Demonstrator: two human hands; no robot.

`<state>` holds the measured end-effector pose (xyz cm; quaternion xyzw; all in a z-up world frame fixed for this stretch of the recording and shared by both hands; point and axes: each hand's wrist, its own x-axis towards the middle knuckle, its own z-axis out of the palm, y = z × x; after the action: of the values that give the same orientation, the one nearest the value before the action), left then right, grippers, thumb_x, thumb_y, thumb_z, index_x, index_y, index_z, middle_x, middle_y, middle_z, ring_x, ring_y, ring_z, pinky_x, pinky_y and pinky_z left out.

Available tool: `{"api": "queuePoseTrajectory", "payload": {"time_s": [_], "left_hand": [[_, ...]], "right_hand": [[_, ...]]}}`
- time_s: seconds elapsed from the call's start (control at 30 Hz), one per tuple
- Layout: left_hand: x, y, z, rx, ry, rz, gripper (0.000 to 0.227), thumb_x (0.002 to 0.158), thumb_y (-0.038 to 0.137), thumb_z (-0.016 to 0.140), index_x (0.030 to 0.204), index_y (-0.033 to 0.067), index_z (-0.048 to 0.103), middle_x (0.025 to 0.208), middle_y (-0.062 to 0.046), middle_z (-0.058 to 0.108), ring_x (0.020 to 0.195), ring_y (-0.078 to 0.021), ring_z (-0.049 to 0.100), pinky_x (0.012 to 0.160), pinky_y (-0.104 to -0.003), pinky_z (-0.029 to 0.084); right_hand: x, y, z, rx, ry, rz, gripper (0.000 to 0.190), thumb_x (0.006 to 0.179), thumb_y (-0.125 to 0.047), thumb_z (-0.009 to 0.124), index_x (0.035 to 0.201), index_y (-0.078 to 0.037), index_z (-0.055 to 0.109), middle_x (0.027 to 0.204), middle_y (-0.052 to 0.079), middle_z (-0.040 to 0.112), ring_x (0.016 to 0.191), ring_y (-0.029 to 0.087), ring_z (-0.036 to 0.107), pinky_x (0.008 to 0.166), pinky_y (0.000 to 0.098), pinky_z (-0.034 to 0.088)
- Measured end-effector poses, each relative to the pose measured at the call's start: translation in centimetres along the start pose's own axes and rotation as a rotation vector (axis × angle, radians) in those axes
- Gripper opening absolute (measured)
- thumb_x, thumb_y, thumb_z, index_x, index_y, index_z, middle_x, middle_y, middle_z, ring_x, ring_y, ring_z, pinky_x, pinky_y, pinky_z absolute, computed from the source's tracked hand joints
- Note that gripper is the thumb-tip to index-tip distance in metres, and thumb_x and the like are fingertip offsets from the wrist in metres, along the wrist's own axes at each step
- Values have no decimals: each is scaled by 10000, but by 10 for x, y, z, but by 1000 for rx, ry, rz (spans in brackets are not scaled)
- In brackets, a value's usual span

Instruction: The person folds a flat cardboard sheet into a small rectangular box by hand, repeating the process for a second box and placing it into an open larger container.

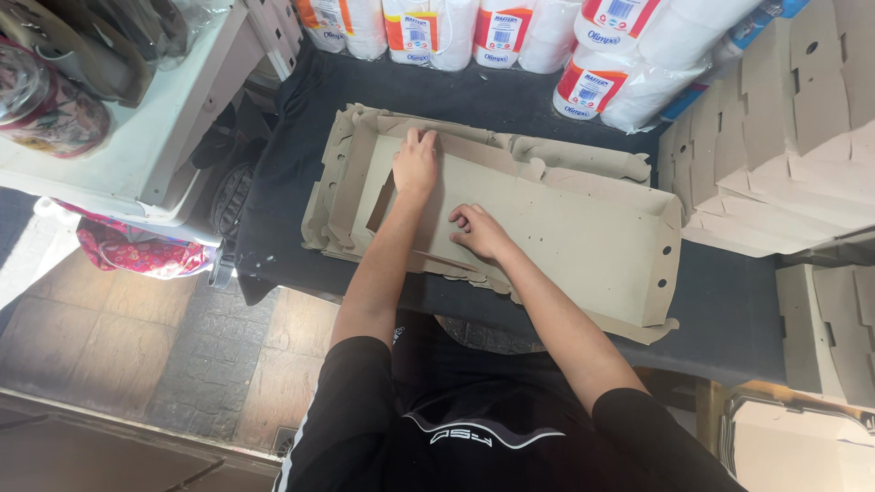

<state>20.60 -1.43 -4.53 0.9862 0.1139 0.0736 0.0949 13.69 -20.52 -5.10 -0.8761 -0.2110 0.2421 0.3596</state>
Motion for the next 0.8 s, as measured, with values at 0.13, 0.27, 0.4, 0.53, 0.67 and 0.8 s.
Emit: {"api": "queuePoseTrajectory", "payload": {"time_s": [0.13,0.27,0.4,0.53,0.67,0.8], "left_hand": [[10,0,13,12,97,22,288,1007,239,668,1262,204,540,1241,-29,479,1132,-238,674,896,-388,607],[14,4,12,25,155,18,229,976,208,714,1149,151,575,1189,-28,450,1105,-231,672,835,-348,627],[22,1,21,-31,200,22,214,940,186,740,1055,108,577,1147,-36,440,1106,-236,634,831,-367,618],[30,-3,39,50,261,43,250,897,244,773,987,142,563,1114,-18,461,994,-206,681,803,-348,615],[37,-13,61,150,276,91,219,927,261,734,1023,151,572,1081,-12,495,912,-194,732,766,-343,601],[28,-6,45,159,269,107,255,918,264,730,1070,137,569,1074,-20,505,932,-216,726,783,-370,593]], "right_hand": [[-2,-1,-2,-29,0,0,405,860,-236,770,1227,-174,610,1075,38,553,1047,193,611,967,377,512],[-2,2,-3,-15,-4,-20,401,861,-242,768,1221,-171,609,1061,39,544,1034,191,606,958,385,508],[-2,0,-2,-19,7,-21,386,871,-220,762,1224,-159,619,1056,45,555,1029,200,614,957,387,509],[-4,4,-1,-41,24,-49,386,868,-242,769,1215,-174,614,1056,39,559,1032,199,619,971,389,507],[-7,1,-2,-55,39,-79,386,867,-227,780,1212,-158,622,1037,49,569,1008,208,627,957,396,512],[-9,-1,-5,-53,34,-91,385,872,-234,775,1214,-150,620,1038,60,567,1010,222,624,956,413,508]]}}
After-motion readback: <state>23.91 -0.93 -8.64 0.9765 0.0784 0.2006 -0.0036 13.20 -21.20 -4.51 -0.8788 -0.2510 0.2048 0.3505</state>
